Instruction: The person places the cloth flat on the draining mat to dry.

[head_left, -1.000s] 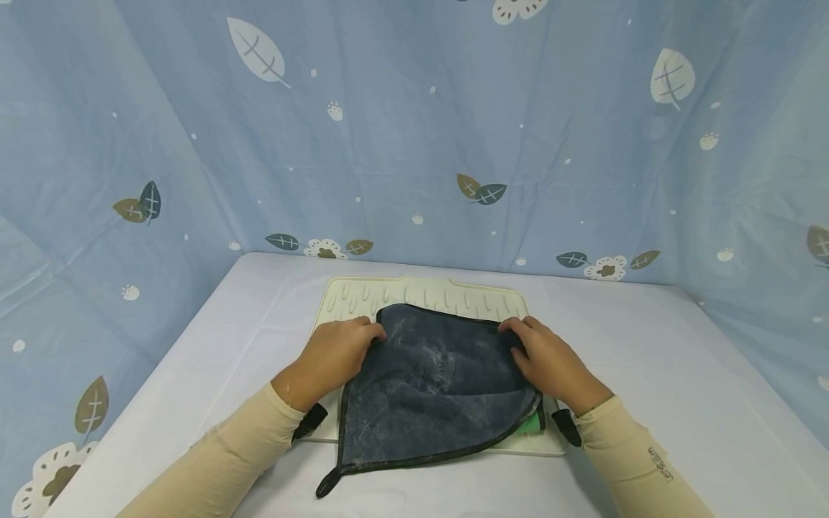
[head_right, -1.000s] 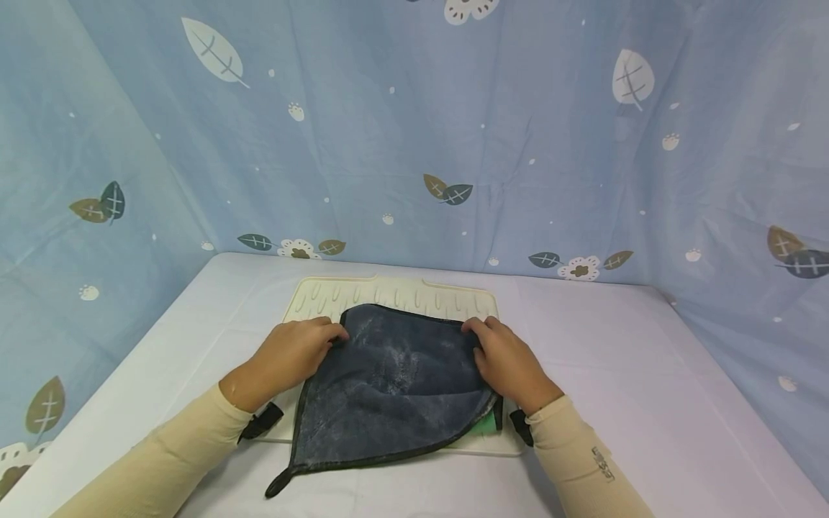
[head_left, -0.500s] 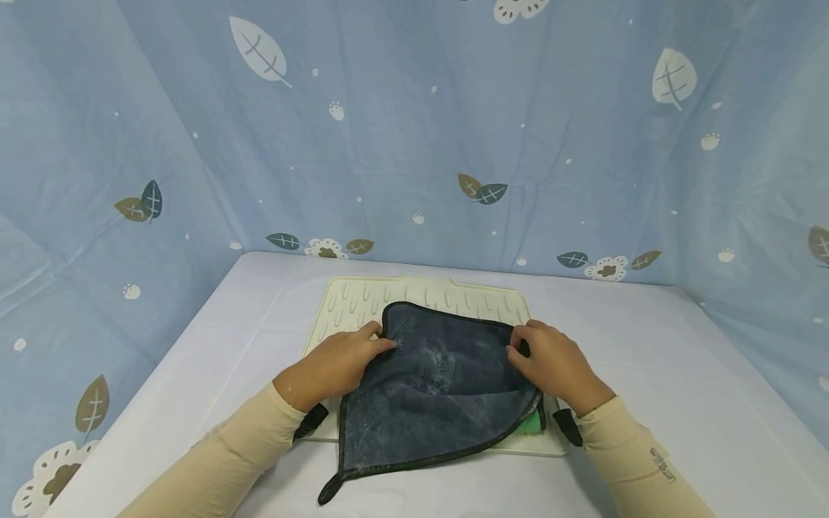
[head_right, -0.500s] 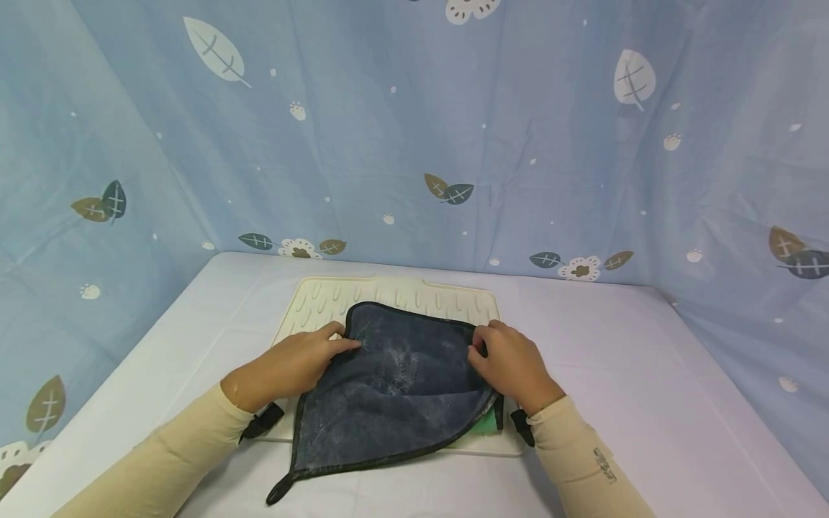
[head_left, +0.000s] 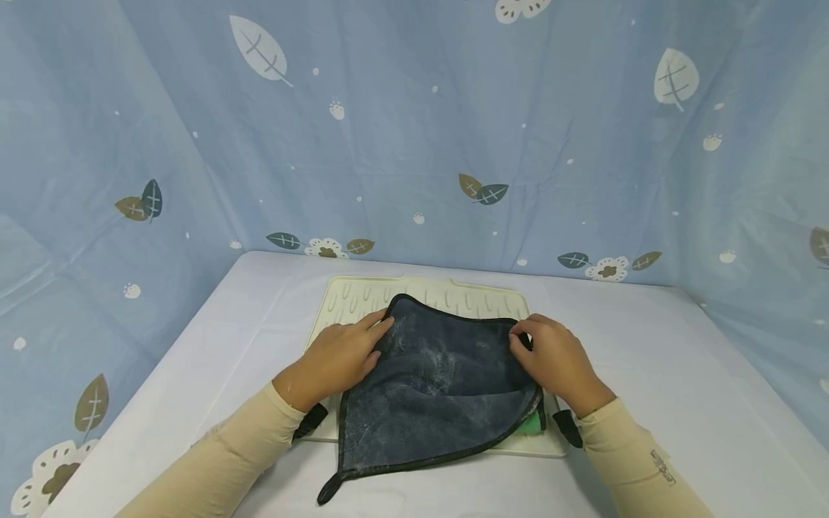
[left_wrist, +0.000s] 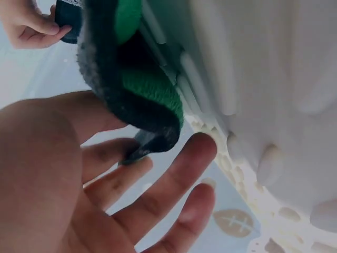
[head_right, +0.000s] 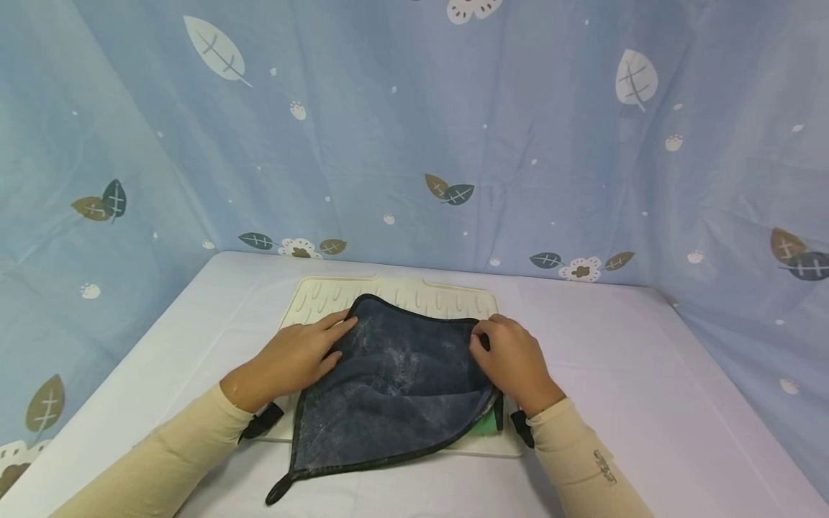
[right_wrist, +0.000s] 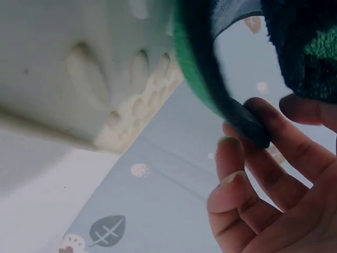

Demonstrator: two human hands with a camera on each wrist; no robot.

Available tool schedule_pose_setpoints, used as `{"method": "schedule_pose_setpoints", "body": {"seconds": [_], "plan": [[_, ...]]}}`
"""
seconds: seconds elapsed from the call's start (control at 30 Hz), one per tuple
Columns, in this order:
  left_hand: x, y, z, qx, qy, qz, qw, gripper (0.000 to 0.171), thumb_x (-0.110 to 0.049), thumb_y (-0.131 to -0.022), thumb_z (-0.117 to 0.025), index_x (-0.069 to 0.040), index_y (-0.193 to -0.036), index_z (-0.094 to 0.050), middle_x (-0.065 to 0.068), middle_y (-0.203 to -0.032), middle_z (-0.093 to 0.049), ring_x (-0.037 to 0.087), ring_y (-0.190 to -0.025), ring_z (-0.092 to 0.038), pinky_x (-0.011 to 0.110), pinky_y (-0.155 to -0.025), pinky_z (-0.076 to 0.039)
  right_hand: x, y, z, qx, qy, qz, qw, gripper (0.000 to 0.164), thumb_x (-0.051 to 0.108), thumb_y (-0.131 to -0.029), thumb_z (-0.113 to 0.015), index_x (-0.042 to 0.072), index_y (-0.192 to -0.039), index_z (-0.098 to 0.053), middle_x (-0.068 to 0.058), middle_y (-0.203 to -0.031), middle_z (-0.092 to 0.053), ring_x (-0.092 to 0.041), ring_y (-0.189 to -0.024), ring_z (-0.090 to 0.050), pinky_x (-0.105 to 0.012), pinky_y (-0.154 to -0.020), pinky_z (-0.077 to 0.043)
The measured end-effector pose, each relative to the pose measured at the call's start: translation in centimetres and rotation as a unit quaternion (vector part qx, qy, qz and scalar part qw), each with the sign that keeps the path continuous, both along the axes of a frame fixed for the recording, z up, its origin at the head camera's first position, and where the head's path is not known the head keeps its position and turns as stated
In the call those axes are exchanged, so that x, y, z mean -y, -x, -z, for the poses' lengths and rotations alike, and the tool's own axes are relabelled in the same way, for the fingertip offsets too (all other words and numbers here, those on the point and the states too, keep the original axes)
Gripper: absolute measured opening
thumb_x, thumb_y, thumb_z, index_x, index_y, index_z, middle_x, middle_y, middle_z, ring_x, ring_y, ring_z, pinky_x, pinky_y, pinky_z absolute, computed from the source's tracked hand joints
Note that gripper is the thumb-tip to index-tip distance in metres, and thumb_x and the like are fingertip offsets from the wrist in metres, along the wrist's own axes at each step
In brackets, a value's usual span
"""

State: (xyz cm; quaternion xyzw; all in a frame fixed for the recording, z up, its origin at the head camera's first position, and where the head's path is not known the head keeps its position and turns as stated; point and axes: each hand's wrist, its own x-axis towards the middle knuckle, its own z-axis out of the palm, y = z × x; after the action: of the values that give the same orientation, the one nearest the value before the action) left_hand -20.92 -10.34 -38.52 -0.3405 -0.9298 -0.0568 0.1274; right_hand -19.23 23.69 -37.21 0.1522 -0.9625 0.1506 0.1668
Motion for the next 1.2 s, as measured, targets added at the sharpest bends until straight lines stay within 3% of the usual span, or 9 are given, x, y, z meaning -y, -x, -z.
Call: {"method": "schedule_pose_setpoints", "body": {"seconds": [0.2, 0.47, 0.63, 0.9, 1.03, 1.2], "plan": [[-0.2, 0.1, -0.1, -0.027, -0.02, -0.03, 0.999, 0.051, -0.022, -0.093, -0.07, -0.005, -0.139, -0.058, 0.015, -0.144, -0.056, 0.005, -0.045, -0.039, 0.022, -0.042, -0.028, -0.1, 0.1, -0.2, -0.037, 0.013, 0.005, 0.999, 0.011, 0.01, -0.091, -0.069, 0.003, -0.093, -0.077, -0.01, -0.095, -0.073, -0.015, -0.069, -0.058, -0.035, -0.061, -0.049], [-0.2, 0.1, -0.4, -0.073, -0.042, -0.053, 0.995, 0.046, -0.022, -0.093, -0.07, -0.006, -0.136, -0.062, 0.014, -0.14, -0.06, 0.007, -0.046, -0.042, 0.022, -0.042, -0.027, 0.1, -0.2, -0.7, -0.074, 0.043, 0.01, 0.996, 0.013, 0.008, -0.092, -0.066, 0.004, -0.094, -0.078, -0.012, -0.097, -0.074, -0.024, -0.081, -0.061, -0.039, -0.064, -0.049], [-0.2, 0.1, -0.7, -0.077, -0.062, -0.06, 0.9933, 0.047, -0.021, -0.094, -0.069, -0.005, -0.138, -0.06, 0.015, -0.141, -0.059, 0.006, -0.045, -0.037, 0.022, -0.042, -0.026, 0.2, -0.3, -0.7, -0.099, 0.06, 0.011, 0.993, 0.013, 0.005, -0.091, -0.066, 0.002, -0.096, -0.077, -0.014, -0.1, -0.073, -0.029, -0.088, -0.063, -0.046, -0.071, -0.052], [0.3, 0.2, -1.1, -0.088, -0.07, -0.085, 0.9901, 0.052, -0.023, -0.093, -0.071, -0.004, -0.139, -0.058, 0.015, -0.143, -0.057, 0.006, -0.045, -0.035, 0.022, -0.042, -0.027, 0.3, -0.2, -1.0, -0.132, 0.063, -0.001, 0.989, 0.017, 0.007, -0.091, -0.066, 0.001, -0.102, -0.077, -0.016, -0.108, -0.071, -0.028, -0.088, -0.062, -0.042, -0.068, -0.05], [0.5, 0.2, -1.2, -0.059, -0.06, -0.104, 0.991, 0.053, -0.025, -0.093, -0.07, -0.004, -0.14, -0.057, 0.016, -0.146, -0.055, 0.008, -0.047, -0.041, 0.023, -0.042, -0.028, 0.5, -0.3, -1.2, -0.099, 0.059, 0.002, 0.993, 0.02, 0.009, -0.092, -0.065, 0.002, -0.107, -0.076, -0.016, -0.111, -0.07, -0.017, -0.065, -0.056, -0.033, -0.057, -0.045], [0.7, 0.2, -1.0, 0.044, -0.033, -0.127, 0.9903, 0.057, -0.031, -0.098, -0.064, -0.004, -0.146, -0.05, 0.016, -0.154, -0.046, 0.013, -0.055, -0.055, 0.025, -0.042, -0.031, 0.8, -0.6, -1.4, 0.011, 0.065, 0.01, 0.998, 0.024, 0.013, -0.095, -0.064, 0.002, -0.115, -0.074, -0.017, -0.119, -0.068, -0.007, -0.039, -0.031, -0.026, -0.044, -0.032]]}}
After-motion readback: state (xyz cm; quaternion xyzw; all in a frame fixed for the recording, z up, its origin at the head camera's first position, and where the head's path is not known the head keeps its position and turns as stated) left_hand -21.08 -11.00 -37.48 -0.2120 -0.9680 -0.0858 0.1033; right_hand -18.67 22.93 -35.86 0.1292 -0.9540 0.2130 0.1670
